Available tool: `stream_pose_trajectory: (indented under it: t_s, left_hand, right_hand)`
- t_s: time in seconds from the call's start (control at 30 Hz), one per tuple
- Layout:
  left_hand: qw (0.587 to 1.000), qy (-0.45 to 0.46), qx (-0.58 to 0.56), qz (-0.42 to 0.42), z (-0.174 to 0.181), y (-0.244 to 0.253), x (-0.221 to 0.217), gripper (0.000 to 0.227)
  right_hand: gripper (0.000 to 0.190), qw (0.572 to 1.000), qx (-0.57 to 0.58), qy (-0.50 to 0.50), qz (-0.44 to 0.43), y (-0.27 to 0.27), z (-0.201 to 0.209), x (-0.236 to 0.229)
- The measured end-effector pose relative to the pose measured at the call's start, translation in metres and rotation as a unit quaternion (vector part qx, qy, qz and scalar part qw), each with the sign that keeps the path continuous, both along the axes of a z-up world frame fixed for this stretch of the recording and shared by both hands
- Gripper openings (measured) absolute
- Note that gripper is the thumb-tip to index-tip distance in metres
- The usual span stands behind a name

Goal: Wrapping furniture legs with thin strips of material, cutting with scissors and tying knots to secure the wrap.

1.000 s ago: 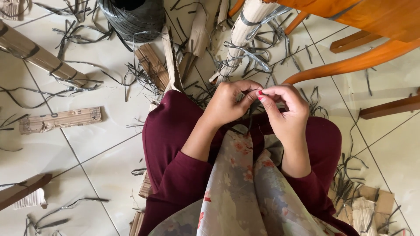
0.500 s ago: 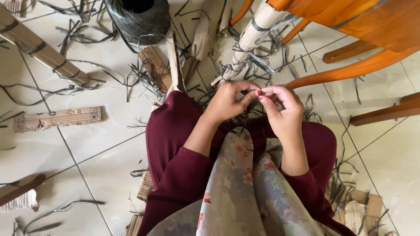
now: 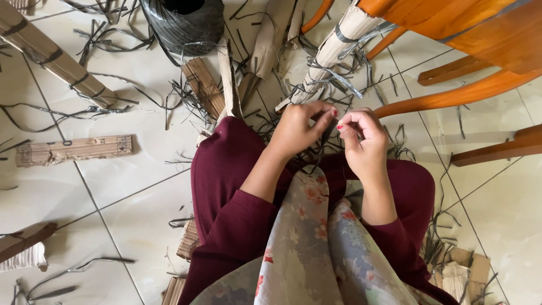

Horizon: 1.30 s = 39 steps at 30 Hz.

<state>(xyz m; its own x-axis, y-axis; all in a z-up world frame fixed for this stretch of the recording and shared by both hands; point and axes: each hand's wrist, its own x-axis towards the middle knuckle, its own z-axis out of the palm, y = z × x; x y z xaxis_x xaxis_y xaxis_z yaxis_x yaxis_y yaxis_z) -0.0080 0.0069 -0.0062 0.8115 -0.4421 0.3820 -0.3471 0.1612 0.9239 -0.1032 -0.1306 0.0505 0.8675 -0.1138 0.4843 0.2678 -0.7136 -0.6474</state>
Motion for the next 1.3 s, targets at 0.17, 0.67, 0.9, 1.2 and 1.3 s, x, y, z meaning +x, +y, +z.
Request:
stream_pose_trajectory:
  t_s: [0.17,0.67,0.9,1.2,1.3]
  left_hand:
    - [0.997,0.021,0.023,0.073,-0.005,-0.001,0.001,0.014]
    - [0.845,0.406,-0.347,0.024,-0.031,-0.009,0.027,0.018]
    - [0.835,0.453,-0.301,-0.084,-0.022,-0.003,0.020,0.016]
    - [0.918,0.353,-0.181,-0.032,-0.024,-0.001,0.020,0.022]
    - [0.918,0.357,-0.174,-0.010,-0.014,0.006,0.019,0.017]
  right_hand:
    - [0.009,0.986,0.154,0.044,0.050,-0.002,0.008,-0.008]
    - [0.026,0.943,0.061,0.326,0.005,-0.039,0.007,-0.048]
    - [0.023,0.953,0.169,0.229,0.107,-0.065,0.022,-0.056]
    - [0.050,0.849,-0.003,0.526,0.051,-0.066,0.042,-0.058]
    - [0.062,0.843,-0.012,0.500,0.199,-0.064,0.042,-0.061]
